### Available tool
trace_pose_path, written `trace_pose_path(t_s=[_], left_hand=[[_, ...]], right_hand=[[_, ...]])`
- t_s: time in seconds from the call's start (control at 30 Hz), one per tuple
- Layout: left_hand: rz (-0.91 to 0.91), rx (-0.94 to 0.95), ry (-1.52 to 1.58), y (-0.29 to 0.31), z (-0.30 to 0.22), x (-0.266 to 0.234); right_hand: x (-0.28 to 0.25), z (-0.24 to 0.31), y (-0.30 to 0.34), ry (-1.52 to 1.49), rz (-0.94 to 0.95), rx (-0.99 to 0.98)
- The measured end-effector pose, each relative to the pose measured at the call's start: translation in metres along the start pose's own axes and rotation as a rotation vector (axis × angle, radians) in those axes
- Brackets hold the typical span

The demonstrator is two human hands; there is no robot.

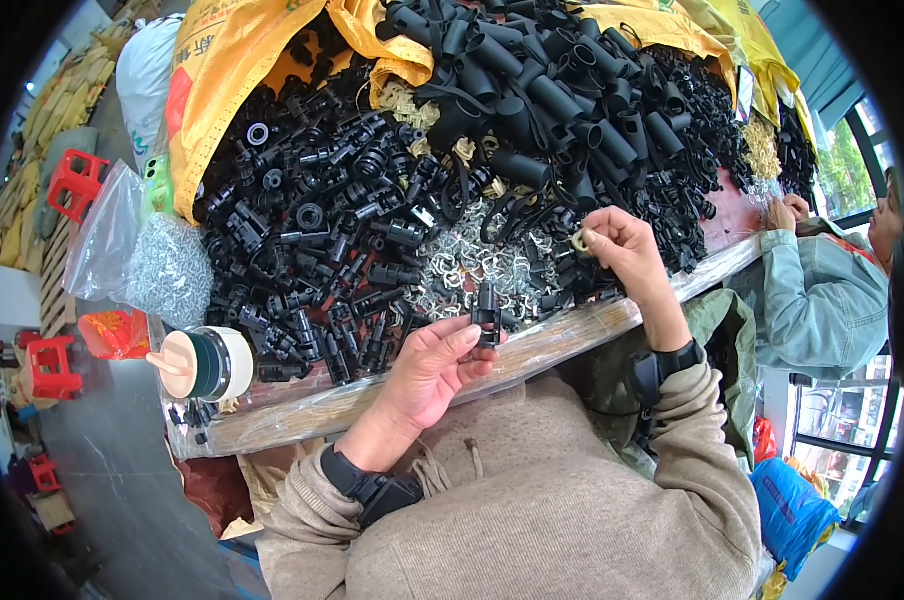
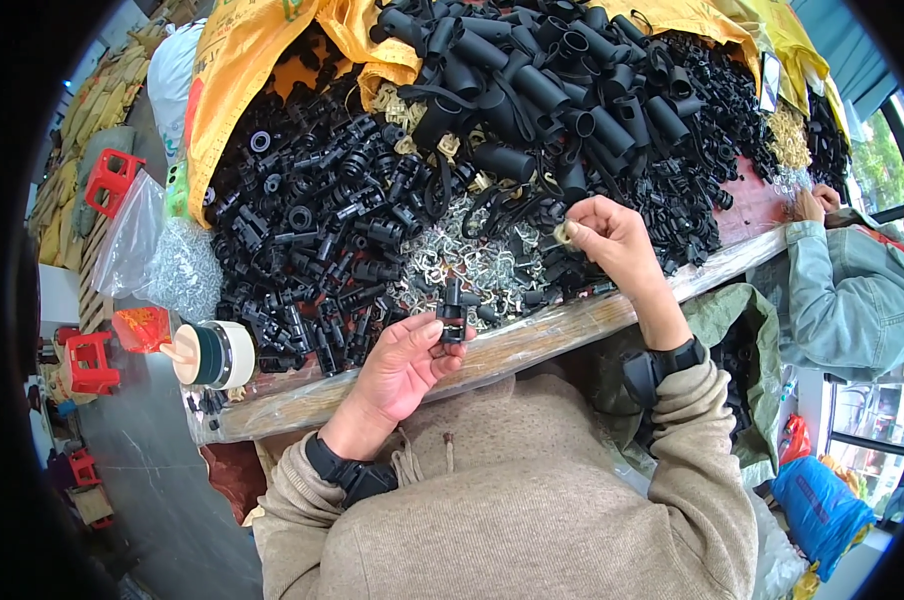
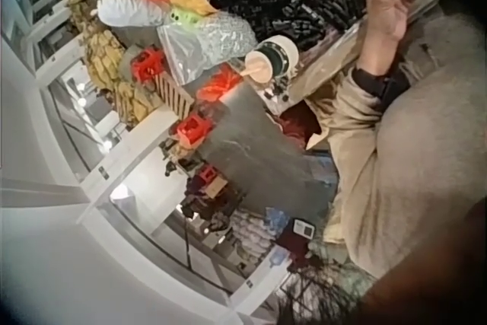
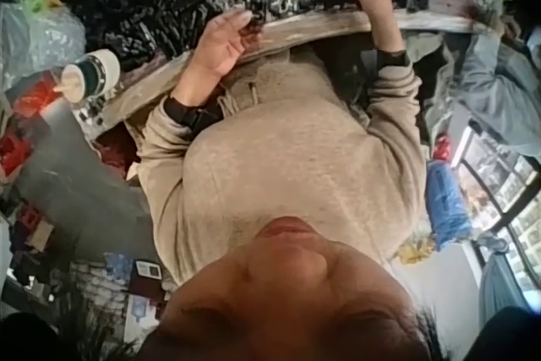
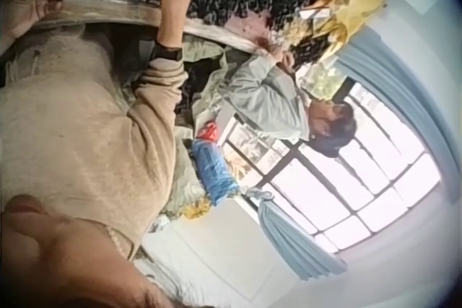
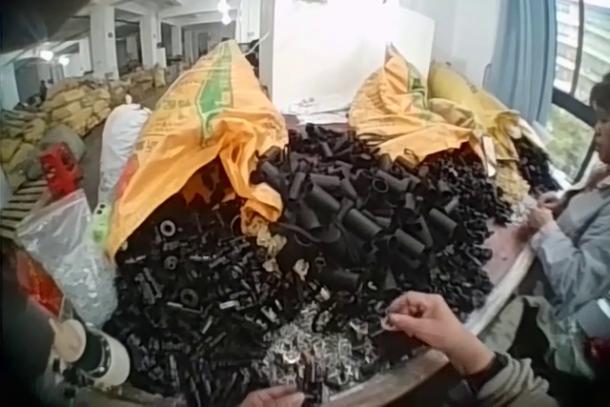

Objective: The person picks up a black plastic component and a small metal clip by hand, then presses the clip into the component. They repeat this process, handling one component and one clip at a time, occasionally moving aside other parts to reach more clips.

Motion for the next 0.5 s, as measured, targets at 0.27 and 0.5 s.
trace_pose_path(t_s=[0.27,0.5], left_hand=[[-0.004,0.015,0.005,0.003,-0.004,-0.003],[-0.012,0.021,0.009,0.0,-0.002,-0.007]], right_hand=[[0.023,0.031,0.006,0.694,-0.149,-0.314],[0.043,0.036,0.019,0.717,-0.042,-0.564]])
Point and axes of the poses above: each hand's wrist, its own y-axis away from the middle knuckle, its own x-axis out of the palm, z = x × y, the point moved 5 cm from there along -y, towards the middle knuckle, and after that the axes turned 3 degrees about z, right-handed, at the moved point
